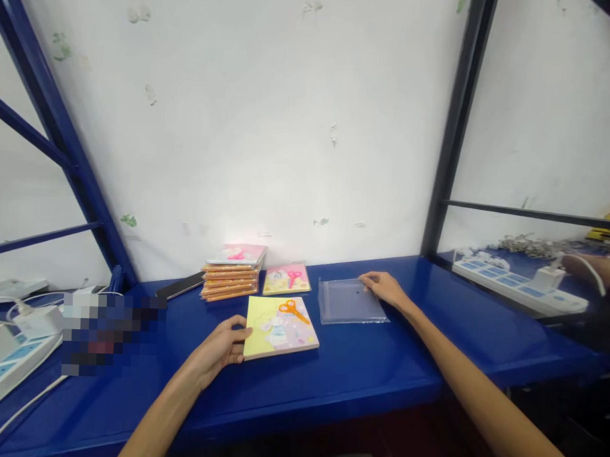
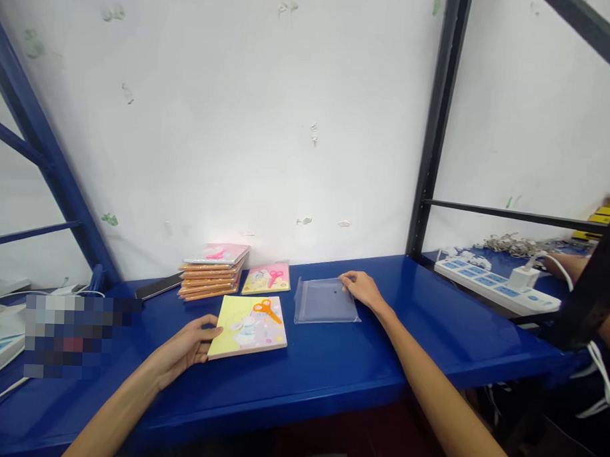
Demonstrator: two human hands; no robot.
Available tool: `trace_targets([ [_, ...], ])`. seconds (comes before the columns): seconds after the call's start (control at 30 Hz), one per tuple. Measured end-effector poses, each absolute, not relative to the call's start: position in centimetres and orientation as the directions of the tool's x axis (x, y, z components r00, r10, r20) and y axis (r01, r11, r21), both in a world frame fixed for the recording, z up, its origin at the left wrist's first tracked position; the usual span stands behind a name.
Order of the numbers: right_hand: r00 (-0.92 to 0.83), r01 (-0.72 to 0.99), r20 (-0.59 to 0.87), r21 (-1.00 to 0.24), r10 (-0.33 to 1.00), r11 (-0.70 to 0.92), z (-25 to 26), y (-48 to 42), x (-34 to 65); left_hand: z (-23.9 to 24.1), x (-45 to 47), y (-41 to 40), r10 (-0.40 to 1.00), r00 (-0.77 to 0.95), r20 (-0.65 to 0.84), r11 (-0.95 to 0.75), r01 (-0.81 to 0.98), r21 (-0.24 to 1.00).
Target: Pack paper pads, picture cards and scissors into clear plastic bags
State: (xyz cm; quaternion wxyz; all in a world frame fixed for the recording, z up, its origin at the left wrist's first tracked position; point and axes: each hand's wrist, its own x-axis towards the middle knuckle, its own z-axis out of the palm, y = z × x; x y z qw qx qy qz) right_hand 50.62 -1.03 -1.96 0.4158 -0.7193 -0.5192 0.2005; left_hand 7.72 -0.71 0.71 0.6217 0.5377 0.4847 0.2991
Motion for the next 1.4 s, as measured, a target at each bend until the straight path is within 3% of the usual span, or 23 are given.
trace_targets([
  [0.17,0.483,0.601,0.298,-0.797,0.823,-0.064,0.6,-3.9,49.5,0.8,4.8,-4.1,0.913,0.327,-0.244,0.252,0.020,0.968],
  [0.27,0.446,0.556,0.307,-0.831,0.841,0.008,1.9,-6.9,45.5,1.1,4.0,-4.9,0.905,0.341,-0.254,0.279,-0.026,0.960],
  [0.33,0.320,0.498,0.217,-0.866,0.922,0.031,2.2,-8.8,41.8,1.3,3.9,-5.2,0.902,0.354,-0.248,0.284,-0.054,0.957],
  [0.43,-0.076,0.273,-0.147,-0.954,0.986,-0.121,1.9,-10.7,36.5,1.3,4.1,-5.6,0.897,0.370,-0.242,0.289,-0.076,0.954],
  [0.53,-0.234,0.162,-0.221,-0.969,0.947,-0.186,1.1,-10.6,33.3,0.9,4.5,-6.0,0.864,0.442,-0.241,0.278,-0.021,0.960],
  [0.73,-0.167,0.101,-0.121,-0.989,0.978,-0.105,-0.6,-8.8,31.8,0.5,5.6,-6.0,0.885,0.398,-0.242,0.237,0.063,0.969],
  [0.93,-0.091,-0.178,-0.018,-0.984,0.996,-0.034,-0.3,-8.9,31.9,0.6,7.1,-7.4,0.845,0.443,-0.300,0.304,0.063,0.951],
  [1.2,0.005,-0.111,-0.015,-0.994,1.000,-0.015,1.8,-9.5,33.9,0.7,7.6,-7.2,0.798,0.518,-0.308,0.375,-0.027,0.927],
  [1.4,0.159,-0.086,-0.005,-0.996,0.987,0.009,2.4,-9.6,37.2,2.8,3.3,-5.4,0.910,0.363,-0.198,0.264,-0.144,0.954],
])
